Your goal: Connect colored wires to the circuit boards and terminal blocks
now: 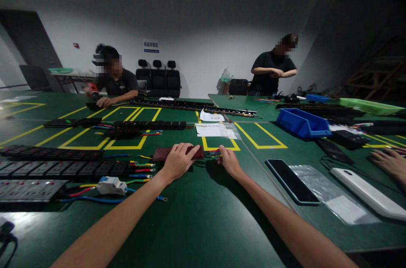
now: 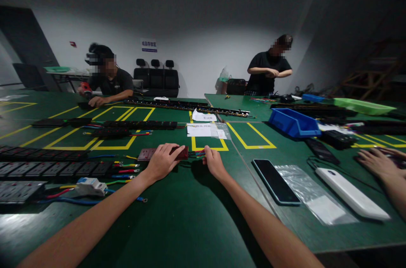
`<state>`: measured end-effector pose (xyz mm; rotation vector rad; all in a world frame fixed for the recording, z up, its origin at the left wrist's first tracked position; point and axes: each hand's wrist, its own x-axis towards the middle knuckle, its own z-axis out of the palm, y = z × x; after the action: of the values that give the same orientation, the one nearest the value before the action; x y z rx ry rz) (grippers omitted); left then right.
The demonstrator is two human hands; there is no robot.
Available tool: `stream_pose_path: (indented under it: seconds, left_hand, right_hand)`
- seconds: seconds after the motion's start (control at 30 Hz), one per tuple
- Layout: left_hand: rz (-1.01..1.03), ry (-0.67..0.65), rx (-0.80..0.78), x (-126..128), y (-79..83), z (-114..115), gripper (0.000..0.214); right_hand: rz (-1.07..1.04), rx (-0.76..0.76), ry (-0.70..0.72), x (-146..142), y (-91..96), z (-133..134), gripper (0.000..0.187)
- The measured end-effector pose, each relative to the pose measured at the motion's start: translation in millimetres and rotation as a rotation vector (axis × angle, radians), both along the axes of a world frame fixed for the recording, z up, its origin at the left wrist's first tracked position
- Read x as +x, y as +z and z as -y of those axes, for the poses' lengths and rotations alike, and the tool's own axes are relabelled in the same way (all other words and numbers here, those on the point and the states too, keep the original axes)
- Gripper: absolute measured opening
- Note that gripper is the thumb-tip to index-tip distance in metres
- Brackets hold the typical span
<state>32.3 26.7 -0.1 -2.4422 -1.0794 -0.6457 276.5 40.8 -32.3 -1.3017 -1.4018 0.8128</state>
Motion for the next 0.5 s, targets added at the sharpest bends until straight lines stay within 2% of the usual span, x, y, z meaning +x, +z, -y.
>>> stream_pose_path:
  seconds: [0.27, 0.5]
  left_hand:
    - [-0.023, 0.006, -0.006, 0.5, 1.2, 0.8, 0.052]
    - [-0.008, 0.008, 0.002, -0.3, 0.8, 0.8, 0.053]
  right_hand:
    - [0.108, 0.039, 0.002, 0.3, 4.1, 3.0, 0.066]
    - [-0.091, -0.03, 0.031, 0.5, 0.4, 0.5, 0.064]
